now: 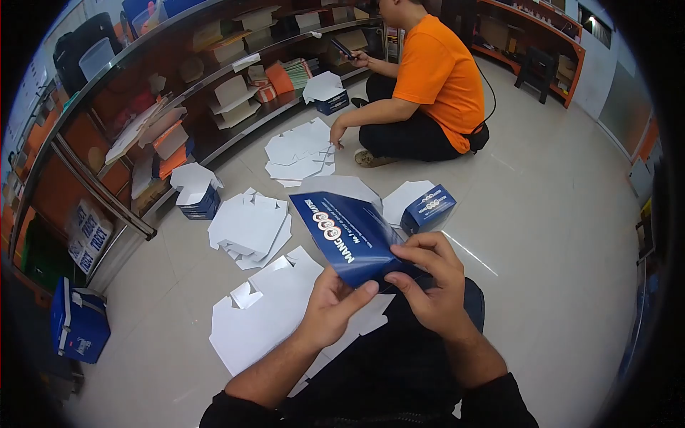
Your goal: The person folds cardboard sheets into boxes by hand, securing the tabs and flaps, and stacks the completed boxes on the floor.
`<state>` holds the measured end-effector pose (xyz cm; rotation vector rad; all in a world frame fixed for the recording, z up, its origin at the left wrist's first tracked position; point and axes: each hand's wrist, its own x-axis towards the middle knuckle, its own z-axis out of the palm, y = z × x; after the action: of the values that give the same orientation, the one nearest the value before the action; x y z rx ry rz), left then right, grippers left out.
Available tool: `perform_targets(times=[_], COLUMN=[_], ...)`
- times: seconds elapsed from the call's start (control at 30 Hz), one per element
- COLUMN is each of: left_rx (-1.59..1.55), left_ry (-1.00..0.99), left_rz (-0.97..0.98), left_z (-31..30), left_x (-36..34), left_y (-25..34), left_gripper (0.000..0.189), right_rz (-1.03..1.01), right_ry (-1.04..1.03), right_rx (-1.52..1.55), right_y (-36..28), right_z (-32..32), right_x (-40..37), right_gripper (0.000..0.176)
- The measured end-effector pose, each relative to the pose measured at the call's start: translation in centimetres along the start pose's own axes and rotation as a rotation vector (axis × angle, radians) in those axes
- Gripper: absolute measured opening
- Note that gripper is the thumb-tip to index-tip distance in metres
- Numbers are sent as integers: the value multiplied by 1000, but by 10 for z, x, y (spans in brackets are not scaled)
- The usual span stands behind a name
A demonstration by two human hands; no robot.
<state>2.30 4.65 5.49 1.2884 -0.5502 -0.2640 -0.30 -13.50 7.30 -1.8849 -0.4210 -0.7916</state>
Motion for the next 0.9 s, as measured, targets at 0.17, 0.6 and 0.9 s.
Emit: perform_targets(times=[0.17, 0.6, 0.9], left_rx=[-431, -733, -588], left_ry=[12, 190, 95], left_rz=[-212, -489, -326], left_z=[-4, 6, 5], left_x=[2, 12, 4], left_y=[2, 4, -3], left_gripper=[45, 37, 39], right_rz=[-5, 135, -52], right_ry=[-59, -1, -40], right_rx=[67, 205, 3], right_y=[3, 10, 7], right_z=[-1, 8, -2], right_x=[-5, -21, -16], right_gripper=[33, 22, 29])
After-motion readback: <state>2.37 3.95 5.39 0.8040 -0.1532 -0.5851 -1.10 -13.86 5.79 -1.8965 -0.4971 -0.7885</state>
